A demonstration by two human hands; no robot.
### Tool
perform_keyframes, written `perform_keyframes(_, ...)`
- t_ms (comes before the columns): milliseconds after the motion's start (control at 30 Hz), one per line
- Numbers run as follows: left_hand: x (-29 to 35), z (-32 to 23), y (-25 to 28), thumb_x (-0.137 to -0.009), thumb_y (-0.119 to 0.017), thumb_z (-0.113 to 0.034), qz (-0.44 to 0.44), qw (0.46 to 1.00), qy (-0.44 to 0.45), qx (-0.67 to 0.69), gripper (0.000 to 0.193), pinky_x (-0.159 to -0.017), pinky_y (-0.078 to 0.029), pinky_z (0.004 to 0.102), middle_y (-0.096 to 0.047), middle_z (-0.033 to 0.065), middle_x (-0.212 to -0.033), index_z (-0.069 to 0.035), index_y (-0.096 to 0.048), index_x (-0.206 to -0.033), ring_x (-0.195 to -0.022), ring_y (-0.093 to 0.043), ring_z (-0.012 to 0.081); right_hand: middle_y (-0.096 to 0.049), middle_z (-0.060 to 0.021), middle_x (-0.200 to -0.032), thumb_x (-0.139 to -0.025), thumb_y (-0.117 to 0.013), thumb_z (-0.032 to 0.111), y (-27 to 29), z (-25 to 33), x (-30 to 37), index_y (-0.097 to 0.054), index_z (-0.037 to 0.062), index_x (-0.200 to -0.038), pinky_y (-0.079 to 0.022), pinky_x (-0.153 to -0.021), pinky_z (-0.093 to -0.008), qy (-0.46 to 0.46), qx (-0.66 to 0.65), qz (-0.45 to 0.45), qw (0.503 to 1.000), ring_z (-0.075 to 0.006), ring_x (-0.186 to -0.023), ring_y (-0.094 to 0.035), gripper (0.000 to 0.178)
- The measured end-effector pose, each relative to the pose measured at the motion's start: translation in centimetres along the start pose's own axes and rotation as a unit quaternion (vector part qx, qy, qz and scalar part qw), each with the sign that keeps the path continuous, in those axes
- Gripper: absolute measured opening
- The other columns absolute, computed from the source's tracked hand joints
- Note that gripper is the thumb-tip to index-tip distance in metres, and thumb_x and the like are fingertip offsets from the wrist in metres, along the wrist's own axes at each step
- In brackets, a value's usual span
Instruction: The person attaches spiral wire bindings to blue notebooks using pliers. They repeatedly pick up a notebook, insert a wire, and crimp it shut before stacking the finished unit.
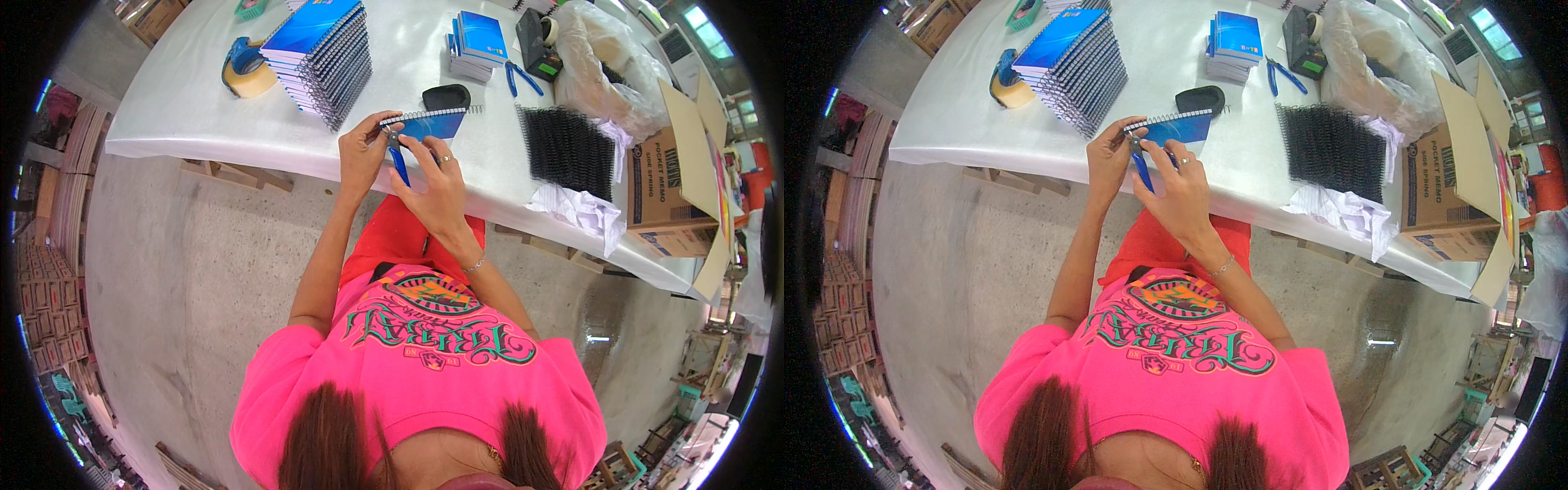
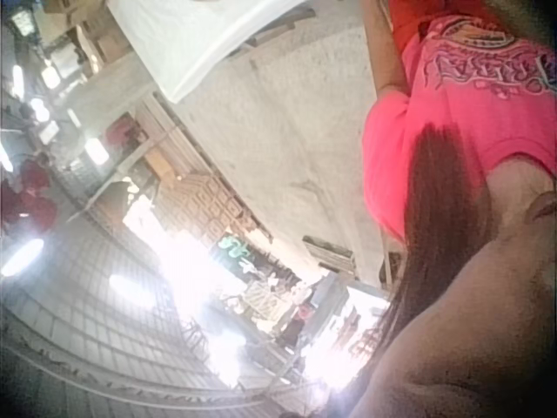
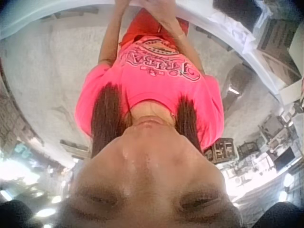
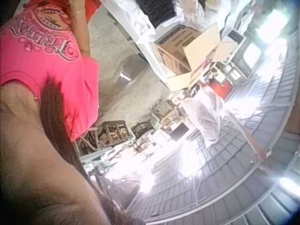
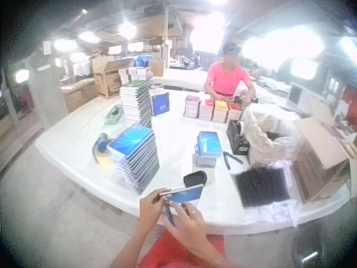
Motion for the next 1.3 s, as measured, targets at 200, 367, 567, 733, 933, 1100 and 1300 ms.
perform_keyframes(200, 0.3, -0.1, -0.4, -0.091, -0.053, 0.006, -0.019, 1.000, -0.012, 0.009, 0.029, -0.080, -0.054, 0.0232, -0.075, 0.0107, -0.095, 0.000, -0.069, -0.114, -0.091, -0.070, 0.0118, -0.058, -0.0154, -0.112, -0.076, -0.077, 0.018, -0.5, -0.5, 0.2, -0.063, 0.0106, -0.123, -0.051, -0.081, -0.0402, -0.020, -0.009, 0.008, 1.000, -0.0313, -0.097, -0.062, 0.050)
perform_keyframes(367, 0.4, 0.3, -0.3, -0.089, -0.051, 0.008, -0.021, 0.999, -0.029, -0.018, 0.032, -0.078, -0.054, 0.0232, -0.075, 0.0113, -0.096, -0.001, -0.069, -0.115, -0.090, -0.070, 0.0125, -0.058, -0.0168, -0.111, -0.079, -0.075, 0.016, -0.8, -0.5, 0.3, -0.062, 0.0091, -0.124, -0.053, -0.077, -0.0396, -0.022, -0.038, 0.008, 0.999, -0.0319, -0.092, -0.063, 0.047)
perform_keyframes(567, 1.0, -0.7, -1.0, -0.091, -0.051, 0.009, -0.031, 0.997, -0.044, -0.050, 0.031, -0.076, -0.052, 0.0223, -0.073, 0.0094, -0.099, 0.001, -0.068, -0.115, -0.091, -0.068, 0.0121, -0.061, -0.0134, -0.104, -0.095, -0.061, 0.017, -2.4, -1.9, 0.9, -0.056, 0.0010, -0.121, -0.055, -0.070, -0.0316, -0.345, -0.521, 0.180, 0.759, -0.0248, -0.080, -0.066, 0.032)
perform_keyframes(733, 0.8, -1.5, -1.5, -0.091, -0.060, 0.000, -0.061, 0.995, -0.040, -0.071, 0.025, -0.062, -0.050, 0.0226, -0.073, 0.0065, -0.087, -0.004, -0.070, -0.114, -0.073, -0.064, 0.0072, -0.060, -0.0084, -0.098, -0.099, -0.056, 0.025, 0.0, -4.1, -1.4, -0.056, 0.0023, -0.119, -0.051, -0.074, -0.0286, -0.330, -0.568, 0.306, 0.689, -0.0159, -0.085, -0.061, 0.031)
perform_keyframes(933, 0.7, -6.3, 1.1, -0.089, -0.069, -0.004, -0.120, 0.992, 0.047, 0.011, 0.027, -0.067, -0.048, 0.0201, -0.063, -0.0018, -0.080, -0.004, -0.071, -0.117, -0.070, -0.054, 0.0041, -0.058, -0.0123, -0.106, -0.092, -0.063, 0.020, 5.7, -10.6, -3.6, -0.054, 0.0052, -0.124, -0.045, -0.087, -0.0328, -0.187, -0.154, 0.207, 0.948, -0.0226, -0.097, -0.058, 0.036)
perform_keyframes(1100, -4.5, -15.8, 4.3, -0.089, -0.072, -0.009, -0.192, 0.963, -0.172, -0.082, 0.032, -0.066, -0.046, 0.0197, -0.066, 0.0034, -0.083, 0.003, -0.066, -0.117, -0.072, -0.056, 0.0055, -0.053, -0.0200, -0.115, -0.088, -0.062, 0.016, 4.9, -16.6, -2.1, -0.055, 0.0086, -0.123, -0.039, -0.096, -0.0462, -0.066, 0.155, 0.001, 0.986, -0.0369, -0.107, -0.051, 0.037)
perform_keyframes(1300, -11.8, -14.3, 10.6, -0.085, -0.076, -0.018, -0.227, 0.956, -0.188, -0.014, 0.029, -0.064, -0.043, 0.0199, -0.064, 0.0037, -0.080, 0.003, -0.065, -0.102, -0.071, -0.054, 0.0063, -0.051, -0.0175, -0.121, -0.089, -0.062, 0.017, 3.7, -16.0, -1.9, -0.057, 0.0096, -0.123, -0.036, -0.098, -0.0490, -0.067, 0.189, -0.010, 0.980, -0.0364, -0.112, -0.048, 0.035)
Point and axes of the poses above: each hand's wrist, its own x-axis away from the middle knuckle, its own y-axis out of the back of the hand, z = x × y, the point moved 4 cm from there along -x, towards the middle knuckle
